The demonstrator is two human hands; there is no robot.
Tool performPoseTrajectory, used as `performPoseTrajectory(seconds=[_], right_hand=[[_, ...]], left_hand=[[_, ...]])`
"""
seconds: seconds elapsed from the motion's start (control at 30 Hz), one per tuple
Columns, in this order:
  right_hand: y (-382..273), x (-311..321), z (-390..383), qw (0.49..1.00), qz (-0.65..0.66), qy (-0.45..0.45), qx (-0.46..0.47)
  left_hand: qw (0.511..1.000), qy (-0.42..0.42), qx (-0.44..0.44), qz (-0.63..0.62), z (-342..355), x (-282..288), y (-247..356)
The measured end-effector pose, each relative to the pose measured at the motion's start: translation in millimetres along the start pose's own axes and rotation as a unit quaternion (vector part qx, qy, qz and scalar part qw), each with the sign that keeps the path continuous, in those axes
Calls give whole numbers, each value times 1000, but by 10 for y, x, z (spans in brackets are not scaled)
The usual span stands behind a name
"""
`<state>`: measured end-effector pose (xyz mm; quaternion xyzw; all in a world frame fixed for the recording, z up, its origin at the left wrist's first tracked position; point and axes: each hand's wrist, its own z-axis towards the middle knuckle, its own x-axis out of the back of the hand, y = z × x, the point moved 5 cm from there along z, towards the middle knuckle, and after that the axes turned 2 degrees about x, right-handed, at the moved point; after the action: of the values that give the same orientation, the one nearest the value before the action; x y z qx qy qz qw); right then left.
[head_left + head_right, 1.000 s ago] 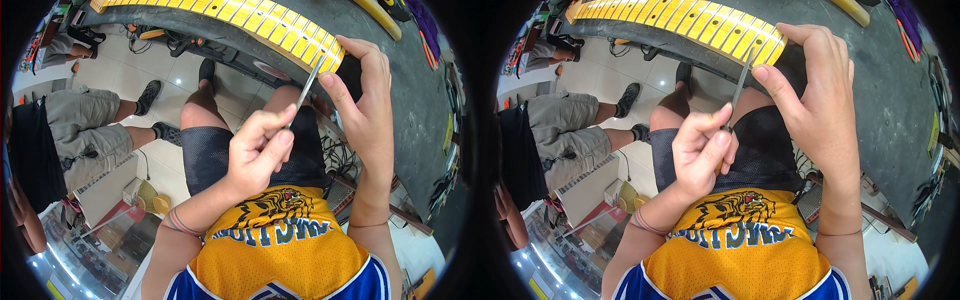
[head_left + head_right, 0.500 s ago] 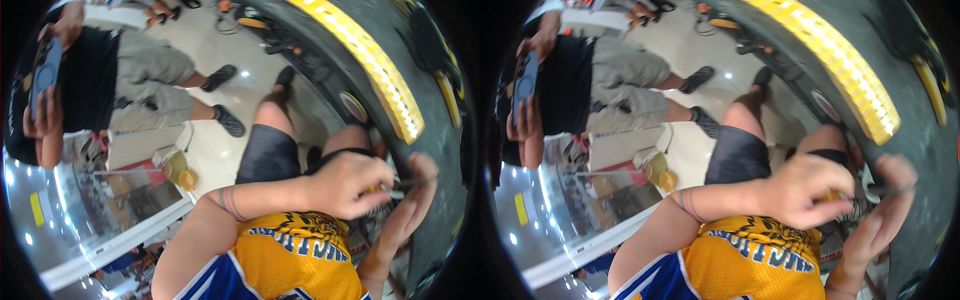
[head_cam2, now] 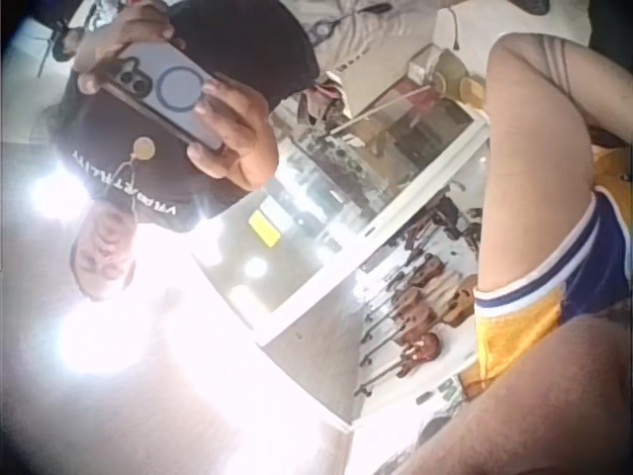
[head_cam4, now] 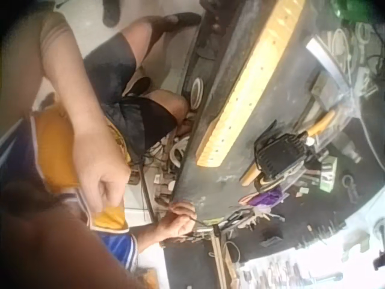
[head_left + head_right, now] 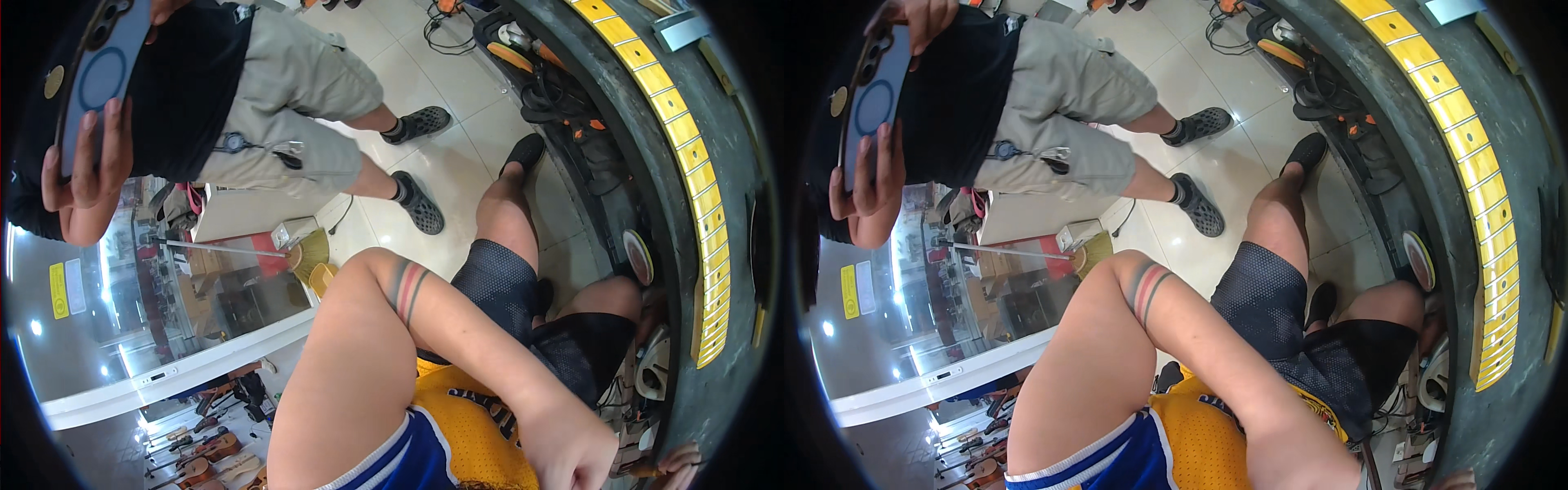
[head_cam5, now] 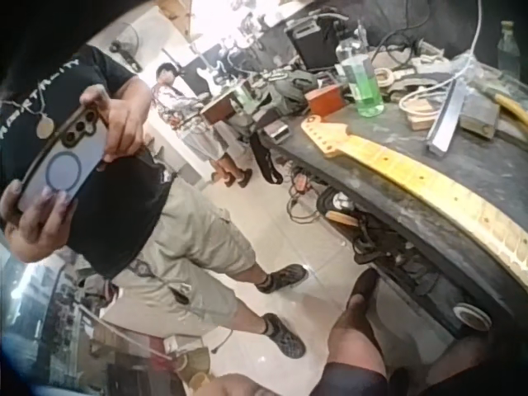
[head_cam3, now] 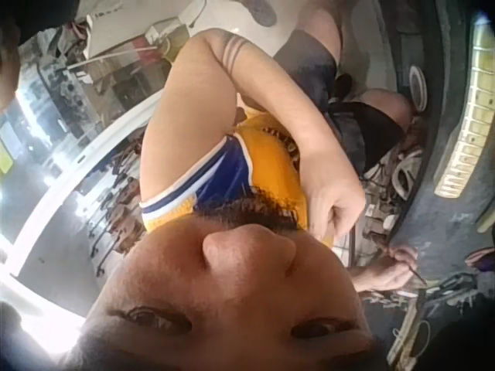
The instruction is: The recorder is filing and sanding the frets and the back of a guitar neck.
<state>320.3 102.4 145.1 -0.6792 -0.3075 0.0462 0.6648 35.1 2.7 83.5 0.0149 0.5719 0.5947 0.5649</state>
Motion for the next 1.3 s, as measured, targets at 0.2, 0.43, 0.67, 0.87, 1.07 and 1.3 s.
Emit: performPoseTrajectory(seconds=[0.2, 0.43, 0.67, 0.87, 1.07, 1.3], right_hand=[[131, -754, -30, 996, -45, -4, 80], [113, -1238, 205, 990, 98, -58, 88], [189, -1265, 309, 965, 260, -22, 15], [99, -814, 908, 956, -168, 130, 204], [74, -824, 1028, 921, -301, 128, 211], [100, -915, 971, 902, -356, 121, 214]], left_hand=[[881, 100, 25, 463, -327, 260, -352], [814, 296, -32, 499, -251, 108, -496], [757, 317, -145, 552, -282, 152, -432], [830, 432, -130, 328, -487, 378, -292], [807, 452, -108, 363, -456, 533, -162], [589, 270, -142, 748, -245, 518, 106]])
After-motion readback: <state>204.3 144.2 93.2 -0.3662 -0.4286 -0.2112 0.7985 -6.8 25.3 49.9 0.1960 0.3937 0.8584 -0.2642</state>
